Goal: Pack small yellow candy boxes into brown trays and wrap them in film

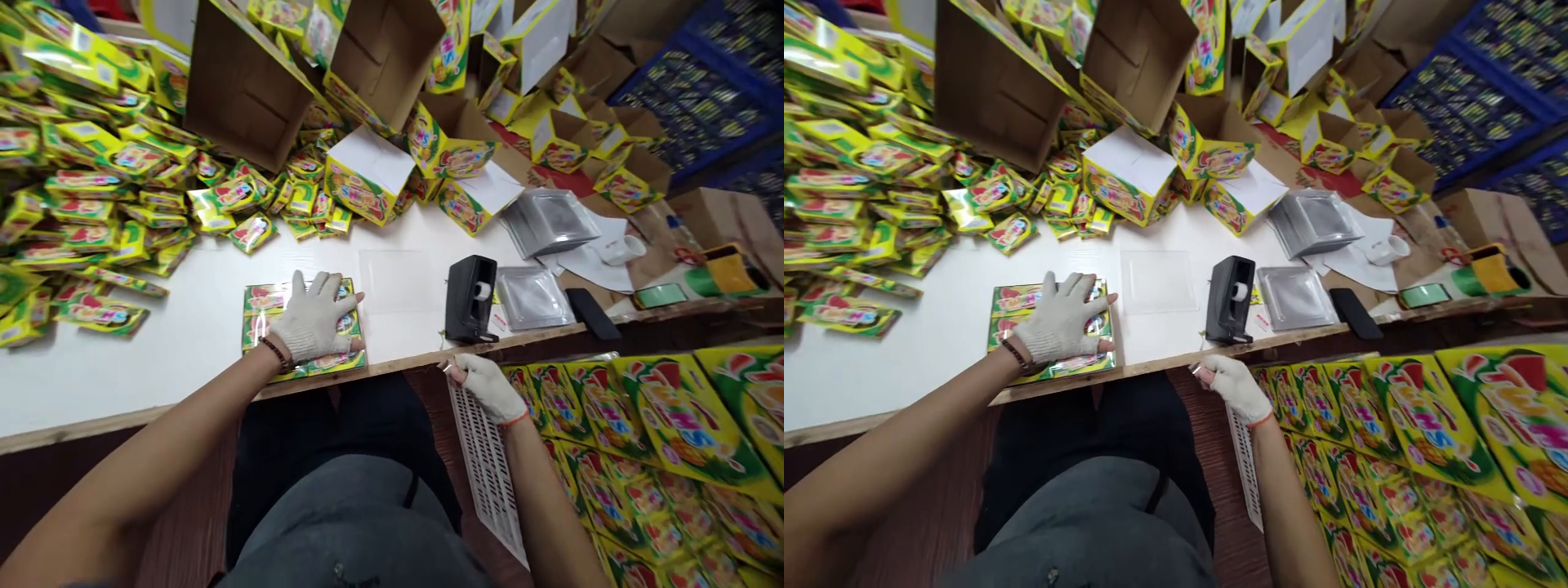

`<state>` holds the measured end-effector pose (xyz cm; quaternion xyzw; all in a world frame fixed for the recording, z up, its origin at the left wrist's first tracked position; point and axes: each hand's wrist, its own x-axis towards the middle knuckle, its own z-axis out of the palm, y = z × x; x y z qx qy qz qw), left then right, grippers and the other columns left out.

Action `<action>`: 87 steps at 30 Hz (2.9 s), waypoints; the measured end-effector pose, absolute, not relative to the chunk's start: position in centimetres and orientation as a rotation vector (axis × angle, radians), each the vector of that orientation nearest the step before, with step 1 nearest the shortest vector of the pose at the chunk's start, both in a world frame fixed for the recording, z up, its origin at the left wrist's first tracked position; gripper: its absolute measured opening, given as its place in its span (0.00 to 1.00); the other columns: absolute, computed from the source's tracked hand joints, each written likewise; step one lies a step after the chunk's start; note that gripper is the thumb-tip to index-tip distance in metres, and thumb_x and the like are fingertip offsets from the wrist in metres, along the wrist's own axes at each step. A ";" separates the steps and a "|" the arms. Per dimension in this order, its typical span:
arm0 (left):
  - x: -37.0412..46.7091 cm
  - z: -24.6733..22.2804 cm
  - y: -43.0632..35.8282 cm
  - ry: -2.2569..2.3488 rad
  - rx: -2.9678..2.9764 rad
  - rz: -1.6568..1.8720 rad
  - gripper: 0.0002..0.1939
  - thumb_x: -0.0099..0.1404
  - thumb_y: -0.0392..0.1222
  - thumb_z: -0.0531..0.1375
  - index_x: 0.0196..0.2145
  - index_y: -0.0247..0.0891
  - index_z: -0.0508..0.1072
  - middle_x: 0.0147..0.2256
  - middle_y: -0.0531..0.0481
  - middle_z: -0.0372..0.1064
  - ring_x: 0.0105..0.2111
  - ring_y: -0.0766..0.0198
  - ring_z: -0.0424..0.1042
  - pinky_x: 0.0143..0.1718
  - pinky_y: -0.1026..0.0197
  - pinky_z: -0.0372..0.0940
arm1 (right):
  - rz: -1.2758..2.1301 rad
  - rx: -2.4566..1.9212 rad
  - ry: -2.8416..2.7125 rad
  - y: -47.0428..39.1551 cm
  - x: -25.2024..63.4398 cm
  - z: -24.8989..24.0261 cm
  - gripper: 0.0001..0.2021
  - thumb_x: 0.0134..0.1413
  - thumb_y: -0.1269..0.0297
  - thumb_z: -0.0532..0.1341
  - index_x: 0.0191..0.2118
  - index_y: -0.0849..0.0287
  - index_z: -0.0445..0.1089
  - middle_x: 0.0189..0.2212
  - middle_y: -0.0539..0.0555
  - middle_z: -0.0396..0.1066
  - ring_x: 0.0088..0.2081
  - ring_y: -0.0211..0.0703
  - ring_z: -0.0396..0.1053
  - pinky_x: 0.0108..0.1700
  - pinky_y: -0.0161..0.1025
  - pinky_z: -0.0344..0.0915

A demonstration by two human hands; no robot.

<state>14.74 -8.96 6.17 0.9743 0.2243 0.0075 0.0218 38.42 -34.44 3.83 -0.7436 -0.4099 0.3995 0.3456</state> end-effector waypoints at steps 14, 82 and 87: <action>14.4 6.4 -9.2 0.694 2.954 0.069 0.31 0.68 0.64 0.52 0.62 0.49 0.67 0.64 0.36 0.57 0.62 0.35 0.54 0.60 0.26 0.44 | 1.608 -1.449 -1.577 -15.8 35.8 2.8 0.17 0.49 0.49 0.62 0.23 0.57 0.64 0.20 0.45 0.60 0.26 0.35 0.58 0.30 0.33 0.55; 6.7 0.3 -9.6 0.502 3.065 0.878 0.12 0.63 0.37 0.57 0.42 0.44 0.78 0.48 0.47 0.77 0.43 0.51 0.75 0.38 0.51 0.65 | 0.279 -2.043 -0.336 -33.8 39.5 -2.6 0.22 0.45 0.40 0.56 0.27 0.57 0.67 0.20 0.50 0.65 0.24 0.40 0.62 0.27 0.38 0.61; 6.7 0.1 -10.1 0.536 2.999 0.835 0.13 0.61 0.37 0.57 0.41 0.44 0.78 0.49 0.45 0.77 0.44 0.51 0.75 0.39 0.51 0.65 | 0.365 -2.113 -0.365 -34.9 40.2 -2.5 0.19 0.41 0.44 0.60 0.19 0.54 0.62 0.15 0.48 0.60 0.23 0.40 0.59 0.26 0.38 0.57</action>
